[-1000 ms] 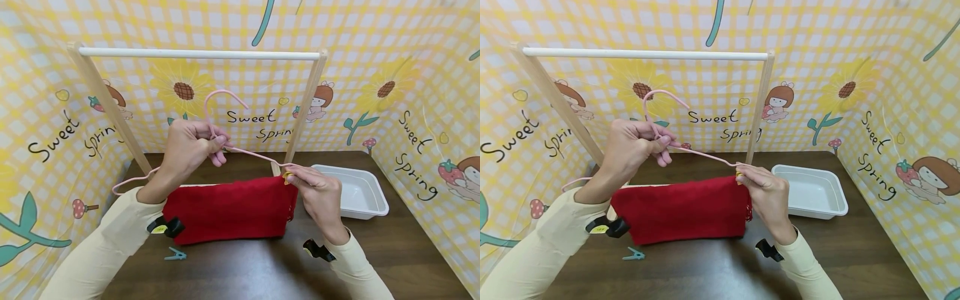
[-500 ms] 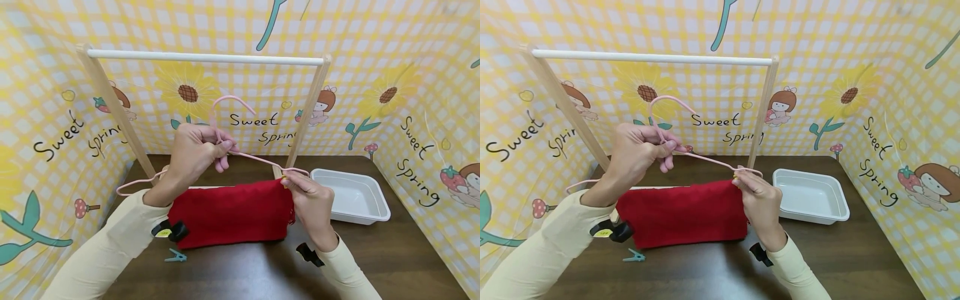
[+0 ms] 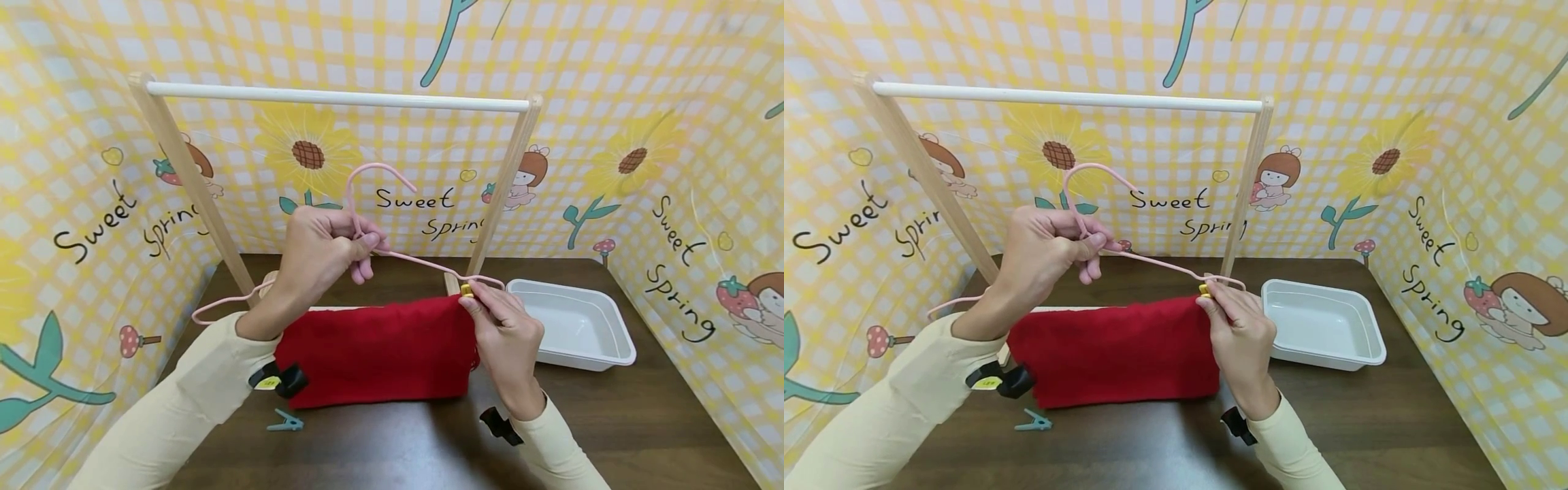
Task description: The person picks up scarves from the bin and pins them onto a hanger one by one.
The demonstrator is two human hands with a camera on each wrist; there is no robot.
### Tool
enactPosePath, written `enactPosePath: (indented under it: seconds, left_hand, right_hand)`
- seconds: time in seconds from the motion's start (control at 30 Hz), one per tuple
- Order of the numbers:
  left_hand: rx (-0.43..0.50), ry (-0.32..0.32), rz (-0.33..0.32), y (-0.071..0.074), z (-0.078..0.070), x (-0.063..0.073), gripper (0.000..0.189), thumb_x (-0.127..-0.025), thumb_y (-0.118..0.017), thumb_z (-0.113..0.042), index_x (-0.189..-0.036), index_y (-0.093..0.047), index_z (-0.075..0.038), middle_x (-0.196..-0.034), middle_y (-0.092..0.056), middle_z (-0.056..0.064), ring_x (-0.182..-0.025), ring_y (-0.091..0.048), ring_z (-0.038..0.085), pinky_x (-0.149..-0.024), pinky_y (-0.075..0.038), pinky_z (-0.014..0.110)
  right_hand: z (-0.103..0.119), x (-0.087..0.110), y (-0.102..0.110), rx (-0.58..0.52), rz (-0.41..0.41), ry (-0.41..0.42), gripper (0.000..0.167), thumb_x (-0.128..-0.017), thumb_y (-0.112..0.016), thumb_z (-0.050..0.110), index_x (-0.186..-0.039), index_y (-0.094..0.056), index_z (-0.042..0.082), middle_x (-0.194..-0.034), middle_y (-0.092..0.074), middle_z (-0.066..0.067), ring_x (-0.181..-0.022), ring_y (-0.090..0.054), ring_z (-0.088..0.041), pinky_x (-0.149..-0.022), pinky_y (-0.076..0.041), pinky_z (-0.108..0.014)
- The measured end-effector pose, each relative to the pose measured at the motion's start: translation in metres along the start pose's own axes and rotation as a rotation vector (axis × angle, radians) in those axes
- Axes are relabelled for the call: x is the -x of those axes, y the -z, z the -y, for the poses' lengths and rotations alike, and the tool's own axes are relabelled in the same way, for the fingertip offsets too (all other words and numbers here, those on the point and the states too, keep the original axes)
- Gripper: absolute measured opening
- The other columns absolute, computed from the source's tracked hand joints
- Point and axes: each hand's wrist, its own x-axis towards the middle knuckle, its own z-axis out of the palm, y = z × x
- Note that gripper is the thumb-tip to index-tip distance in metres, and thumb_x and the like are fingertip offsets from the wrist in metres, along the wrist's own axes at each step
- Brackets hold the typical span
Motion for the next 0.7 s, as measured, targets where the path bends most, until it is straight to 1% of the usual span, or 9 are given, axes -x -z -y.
enactPosePath:
  seconds: [0.17, 0.27, 0.33, 0.4, 0.47, 0.57, 0.63, 0.7]
  left_hand:
    - [-0.005, -0.016, -0.001, -0.0011, 0.0012, 0.0004, 0.011, -0.090, -0.069, 0.008, -0.080, -0.073, 0.012, -0.076, -0.075, 0.019, -0.043, -0.062, 0.019, -0.044, -0.058, 0.031]
    - [-0.014, -0.019, 0.004, -0.0019, 0.0009, 0.0010, 0.012, -0.090, -0.069, 0.007, -0.079, -0.073, 0.011, -0.075, -0.074, 0.019, -0.043, -0.062, 0.019, -0.044, -0.058, 0.031]
    - [-0.020, -0.018, 0.009, -0.0025, 0.0005, 0.0013, 0.012, -0.089, -0.069, 0.007, -0.079, -0.074, 0.009, -0.073, -0.074, 0.017, -0.042, -0.062, 0.019, -0.044, -0.058, 0.031]
    - [-0.021, -0.015, 0.009, -0.0032, -0.0002, 0.0013, 0.013, -0.089, -0.069, 0.007, -0.078, -0.075, 0.008, -0.072, -0.074, 0.014, -0.042, -0.062, 0.019, -0.044, -0.059, 0.032]
    - [-0.025, -0.016, 0.008, -0.0038, -0.0004, 0.0014, 0.013, -0.089, -0.070, 0.007, -0.078, -0.075, 0.008, -0.072, -0.074, 0.012, -0.042, -0.062, 0.019, -0.044, -0.059, 0.032]
    - [-0.025, -0.025, 0.005, -0.0044, 0.0003, 0.0017, 0.012, -0.089, -0.070, 0.007, -0.078, -0.075, 0.009, -0.074, -0.075, 0.014, -0.043, -0.062, 0.019, -0.044, -0.059, 0.031]
    - [-0.024, -0.026, 0.001, -0.0044, 0.0014, 0.0018, 0.011, -0.089, -0.069, 0.008, -0.080, -0.075, 0.010, -0.074, -0.075, 0.014, -0.043, -0.062, 0.018, -0.044, -0.058, 0.031]
    - [-0.016, -0.031, -0.002, -0.0043, 0.0023, 0.0017, 0.010, -0.089, -0.069, 0.009, -0.082, -0.074, 0.011, -0.074, -0.075, 0.013, -0.043, -0.062, 0.017, -0.044, -0.058, 0.030]
  right_hand:
    - [-0.0010, 0.0009, 0.0000, -0.007, 0.003, -0.028, 0.032, -0.073, -0.088, 0.002, -0.104, -0.080, 0.000, -0.098, -0.079, -0.016, -0.093, -0.074, -0.032, -0.091, -0.052, -0.007]
    - [-0.0018, 0.0015, -0.0004, 0.006, 0.000, -0.044, 0.030, -0.075, -0.087, 0.003, -0.104, -0.080, 0.000, -0.099, -0.078, -0.015, -0.093, -0.073, -0.032, -0.090, -0.052, -0.006]
    - [-0.0024, 0.0020, -0.0010, 0.023, -0.010, -0.046, 0.030, -0.076, -0.087, 0.004, -0.104, -0.080, 0.000, -0.099, -0.079, -0.015, -0.093, -0.073, -0.031, -0.091, -0.050, -0.009]
    - [-0.0031, 0.0024, -0.0014, 0.049, -0.019, -0.038, 0.030, -0.075, -0.087, 0.004, -0.104, -0.080, 0.001, -0.095, -0.079, -0.015, -0.089, -0.071, -0.029, -0.090, -0.044, -0.016]
    - [-0.0037, 0.0025, -0.0023, 0.063, -0.027, -0.039, 0.030, -0.074, -0.088, 0.005, -0.103, -0.080, 0.000, -0.089, -0.078, -0.015, -0.083, -0.066, -0.027, -0.081, -0.035, -0.027]
    - [-0.0041, 0.0029, -0.0030, 0.083, -0.028, -0.050, 0.031, -0.073, -0.089, 0.005, -0.102, -0.080, 0.000, -0.079, -0.074, -0.016, -0.076, -0.055, -0.025, -0.073, -0.025, -0.031]
    - [-0.0048, 0.0035, -0.0032, 0.087, -0.023, -0.054, 0.031, -0.074, -0.088, 0.004, -0.103, -0.080, 0.000, -0.077, -0.074, -0.016, -0.075, -0.052, -0.024, -0.072, -0.026, -0.030]
    - [-0.0056, 0.0046, -0.0030, 0.088, -0.027, -0.044, 0.032, -0.073, -0.088, 0.003, -0.104, -0.080, 0.000, -0.081, -0.076, -0.016, -0.077, -0.053, -0.025, -0.073, -0.030, -0.029]
